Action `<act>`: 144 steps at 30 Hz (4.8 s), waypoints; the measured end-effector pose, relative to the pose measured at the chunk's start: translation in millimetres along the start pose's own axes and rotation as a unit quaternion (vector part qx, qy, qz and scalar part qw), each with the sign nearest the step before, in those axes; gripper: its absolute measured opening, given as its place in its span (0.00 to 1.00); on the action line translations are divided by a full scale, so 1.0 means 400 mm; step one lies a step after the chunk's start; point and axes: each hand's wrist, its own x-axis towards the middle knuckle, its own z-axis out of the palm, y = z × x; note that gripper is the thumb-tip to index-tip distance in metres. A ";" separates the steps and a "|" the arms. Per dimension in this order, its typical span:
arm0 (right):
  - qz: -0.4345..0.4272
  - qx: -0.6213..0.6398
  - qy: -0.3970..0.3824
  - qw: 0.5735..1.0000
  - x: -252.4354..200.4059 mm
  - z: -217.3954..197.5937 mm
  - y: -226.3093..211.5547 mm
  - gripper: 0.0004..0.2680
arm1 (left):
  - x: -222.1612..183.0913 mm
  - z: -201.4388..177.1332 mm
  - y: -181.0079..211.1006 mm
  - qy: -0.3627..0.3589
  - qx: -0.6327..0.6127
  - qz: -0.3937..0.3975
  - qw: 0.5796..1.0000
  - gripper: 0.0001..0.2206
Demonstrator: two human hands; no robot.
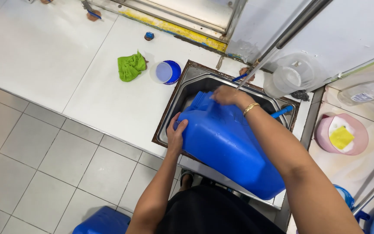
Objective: Washing a large blue plastic water container in a sink using a brush and water
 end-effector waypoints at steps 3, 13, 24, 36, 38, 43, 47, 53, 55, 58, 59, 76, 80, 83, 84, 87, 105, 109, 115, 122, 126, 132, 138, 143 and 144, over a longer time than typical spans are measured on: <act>0.017 0.221 -0.001 0.975 -0.057 -0.027 -0.065 0.12 | -0.001 0.012 0.021 -0.006 0.007 -0.008 1.000 0.43; -0.004 0.263 0.076 0.962 -0.145 -0.163 -0.098 0.12 | 0.095 0.092 0.135 -0.026 0.097 0.022 0.995 0.48; -0.019 0.187 0.131 0.973 -0.383 -0.252 -0.235 0.14 | 0.125 0.318 0.285 -0.033 0.390 0.148 0.908 0.43; 0.011 0.127 0.193 0.973 -0.555 -0.270 -0.332 0.10 | 0.239 0.337 0.444 0.068 0.396 0.186 0.897 0.42; 0.011 0.148 0.181 0.972 -0.551 -0.265 -0.334 0.09 | 0.217 0.339 0.511 0.086 0.383 0.179 0.902 0.40; 0.001 0.143 0.180 0.973 -0.578 -0.253 -0.332 0.10 | 0.230 0.339 0.602 0.126 0.340 0.188 0.913 0.35; 0.030 0.001 0.203 0.979 -0.623 -0.248 -0.315 0.14 | 0.259 0.309 0.632 0.157 0.311 0.230 0.909 0.37; 0.040 -0.022 0.249 0.968 -0.562 -0.242 -0.248 0.10 | 0.159 0.226 0.585 0.144 0.284 0.200 0.927 0.35; 0.053 -0.039 0.260 0.963 -0.493 -0.236 -0.219 0.11 | 0.138 0.196 0.525 0.116 0.272 0.170 0.940 0.39; -0.024 -0.107 0.274 0.956 -0.351 -0.206 -0.167 0.12 | 0.129 0.156 0.405 0.148 0.229 0.137 0.952 0.38; -0.051 -0.261 0.221 0.938 -0.301 -0.196 -0.155 0.13 | 0.116 0.146 0.370 0.144 0.213 0.116 0.959 0.39; 0.165 -0.272 0.138 0.938 0.354 -0.073 0.313 0.25 | 0.074 -0.068 0.068 0.129 -0.019 -0.150 0.980 0.43; 0.083 -0.301 0.099 0.945 0.408 -0.091 0.403 0.26 | 0.140 -0.119 -0.076 0.107 -0.074 -0.165 0.978 0.41; 0.046 -0.238 0.081 0.967 0.324 -0.141 0.333 0.26 | 0.194 -0.163 -0.246 0.083 -0.110 -0.187 0.973 0.40; 0.015 -0.173 0.088 0.981 0.278 -0.174 0.298 0.26 | 0.215 -0.170 -0.304 0.068 -0.135 -0.196 0.969 0.40; -0.012 -0.084 0.075 0.994 0.069 -0.223 0.166 0.32 | 0.243 -0.173 -0.387 0.059 -0.154 -0.220 0.962 0.32; 0.292 0.407 0.401 0.767 -0.848 0.394 0.734 0.29 | 0.220 0.013 -0.423 -0.106 -0.202 -0.394 0.890 0.14; 0.211 0.283 0.468 0.810 -0.864 0.309 0.626 0.30 | 0.241 0.062 -0.412 -0.079 -0.207 -0.409 0.885 0.19; 0.175 0.239 0.513 0.805 -0.737 0.199 0.604 0.16 | 0.376 0.082 -0.468 -0.072 -0.190 -0.326 0.923 0.13; 0.205 0.257 0.484 0.811 -0.553 0.053 0.528 0.22 | 0.491 0.054 -0.590 -0.084 -0.149 -0.346 0.922 0.29; 0.215 0.246 0.468 0.821 -0.526 0.031 0.544 0.23 | 0.463 0.048 -0.582 -0.077 -0.152 -0.345 0.923 0.29; 0.153 0.246 0.490 0.822 -0.564 0.010 0.466 0.21 | 0.449 0.042 -0.593 -0.072 -0.168 -0.340 0.923 0.28; 0.203 0.232 0.463 0.831 -0.566 0.002 0.473 0.25 | 0.439 0.046 -0.605 -0.064 -0.184 -0.332 0.923 0.26; 0.164 0.215 0.489 0.829 -0.600 0.012 0.515 0.22 | 0.374 0.078 -0.579 -0.043 -0.229 -0.311 0.921 0.22; 0.163 0.196 0.497 0.830 -0.612 0.009 0.516 0.20 | 0.350 0.090 -0.559 -0.029 -0.267 -0.292 0.918 0.19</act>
